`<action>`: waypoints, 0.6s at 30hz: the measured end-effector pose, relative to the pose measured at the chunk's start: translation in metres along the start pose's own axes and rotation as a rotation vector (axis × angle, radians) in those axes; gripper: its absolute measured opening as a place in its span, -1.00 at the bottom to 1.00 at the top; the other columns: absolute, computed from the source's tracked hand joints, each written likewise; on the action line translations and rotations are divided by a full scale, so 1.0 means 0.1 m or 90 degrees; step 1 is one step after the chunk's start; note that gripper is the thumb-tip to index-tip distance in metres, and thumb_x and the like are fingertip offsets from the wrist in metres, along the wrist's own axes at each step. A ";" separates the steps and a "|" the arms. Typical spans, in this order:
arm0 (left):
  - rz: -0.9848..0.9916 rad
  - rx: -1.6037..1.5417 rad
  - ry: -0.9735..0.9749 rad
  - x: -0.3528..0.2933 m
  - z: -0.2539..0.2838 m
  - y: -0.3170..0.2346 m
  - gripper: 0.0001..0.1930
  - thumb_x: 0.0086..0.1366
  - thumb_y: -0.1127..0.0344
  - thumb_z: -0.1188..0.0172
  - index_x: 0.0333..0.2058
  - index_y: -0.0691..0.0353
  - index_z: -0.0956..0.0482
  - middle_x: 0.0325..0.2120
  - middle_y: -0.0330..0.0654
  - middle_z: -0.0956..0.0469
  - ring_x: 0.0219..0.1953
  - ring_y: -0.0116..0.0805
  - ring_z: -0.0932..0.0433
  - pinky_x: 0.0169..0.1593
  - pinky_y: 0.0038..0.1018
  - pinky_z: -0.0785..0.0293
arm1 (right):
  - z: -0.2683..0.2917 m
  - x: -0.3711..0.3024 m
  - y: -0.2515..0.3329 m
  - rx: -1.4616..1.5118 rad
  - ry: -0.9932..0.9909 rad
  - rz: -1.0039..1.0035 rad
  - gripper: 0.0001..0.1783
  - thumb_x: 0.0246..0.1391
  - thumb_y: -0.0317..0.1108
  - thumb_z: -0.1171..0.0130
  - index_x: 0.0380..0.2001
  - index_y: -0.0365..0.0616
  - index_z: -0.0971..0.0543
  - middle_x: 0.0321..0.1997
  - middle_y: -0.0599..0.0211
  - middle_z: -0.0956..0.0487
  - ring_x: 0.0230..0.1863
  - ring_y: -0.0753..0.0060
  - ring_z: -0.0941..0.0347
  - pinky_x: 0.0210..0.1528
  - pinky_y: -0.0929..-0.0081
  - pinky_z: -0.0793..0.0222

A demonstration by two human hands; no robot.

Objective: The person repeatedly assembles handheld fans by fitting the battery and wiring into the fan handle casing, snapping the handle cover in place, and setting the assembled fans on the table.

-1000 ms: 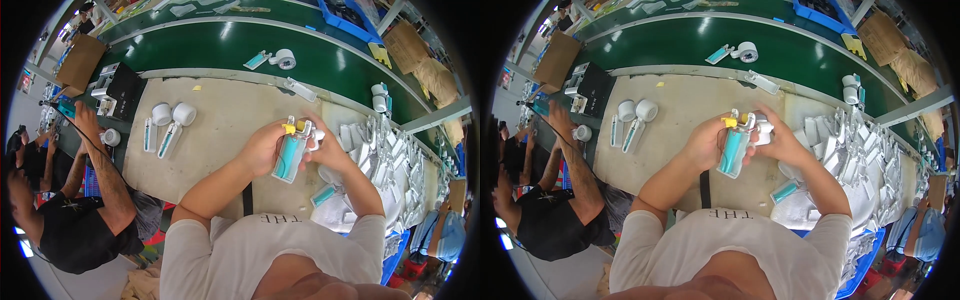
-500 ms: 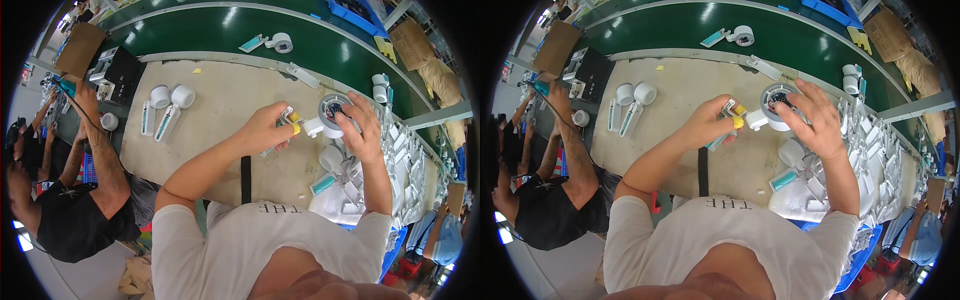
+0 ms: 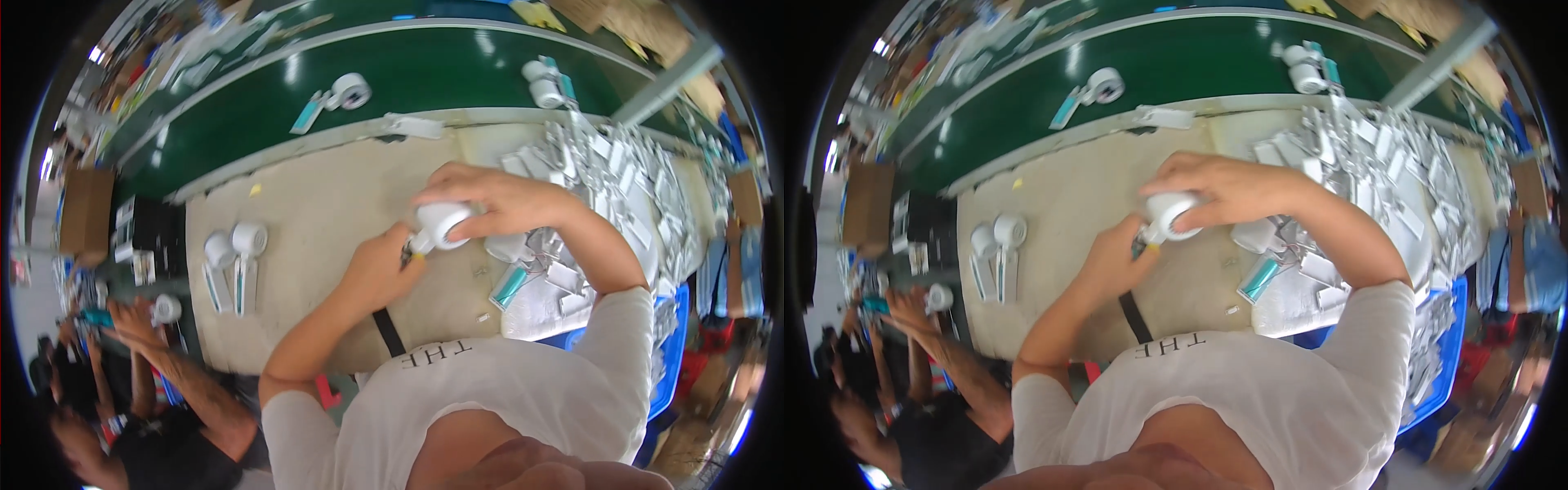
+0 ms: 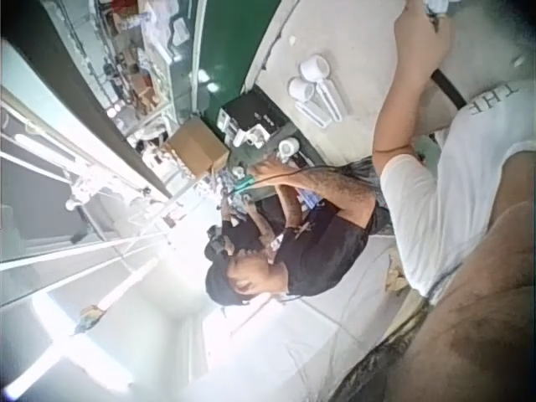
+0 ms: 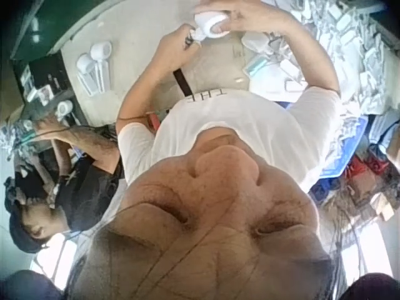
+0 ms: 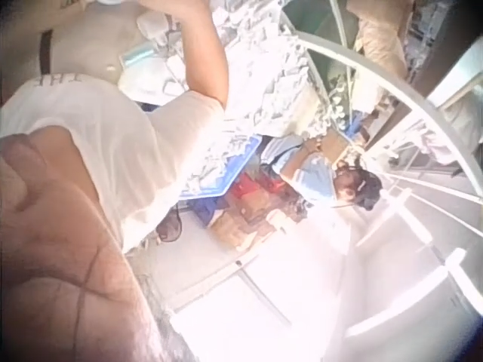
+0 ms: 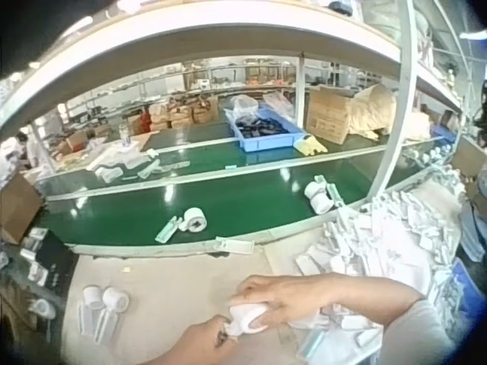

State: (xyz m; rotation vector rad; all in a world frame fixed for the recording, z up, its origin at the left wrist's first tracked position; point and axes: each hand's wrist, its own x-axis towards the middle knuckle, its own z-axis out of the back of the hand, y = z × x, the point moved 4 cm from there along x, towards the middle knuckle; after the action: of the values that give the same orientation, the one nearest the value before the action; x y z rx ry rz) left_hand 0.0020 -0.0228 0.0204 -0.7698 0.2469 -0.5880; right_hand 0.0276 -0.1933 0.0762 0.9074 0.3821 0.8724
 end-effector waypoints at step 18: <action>0.048 -0.851 -0.050 0.22 -0.07 0.27 -0.65 0.19 0.30 -0.04 -0.10 0.40 -0.41 -0.18 -0.05 -0.49 -0.16 -0.18 -0.51 -0.02 -0.31 -0.36 | 0.25 -1.47 -0.81 -0.431 -0.415 -0.643 -0.37 -0.16 -0.18 -0.19 0.04 -0.10 -0.33 -0.28 0.02 -0.51 -0.22 0.01 -0.42 -0.15 0.25 -0.31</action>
State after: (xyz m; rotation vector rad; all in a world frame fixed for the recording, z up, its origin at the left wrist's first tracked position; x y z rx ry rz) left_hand 0.0274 -0.0244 -0.0041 -2.0528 0.6082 -0.2533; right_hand -0.0064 -0.3479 0.0163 0.2364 -0.0621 -0.2553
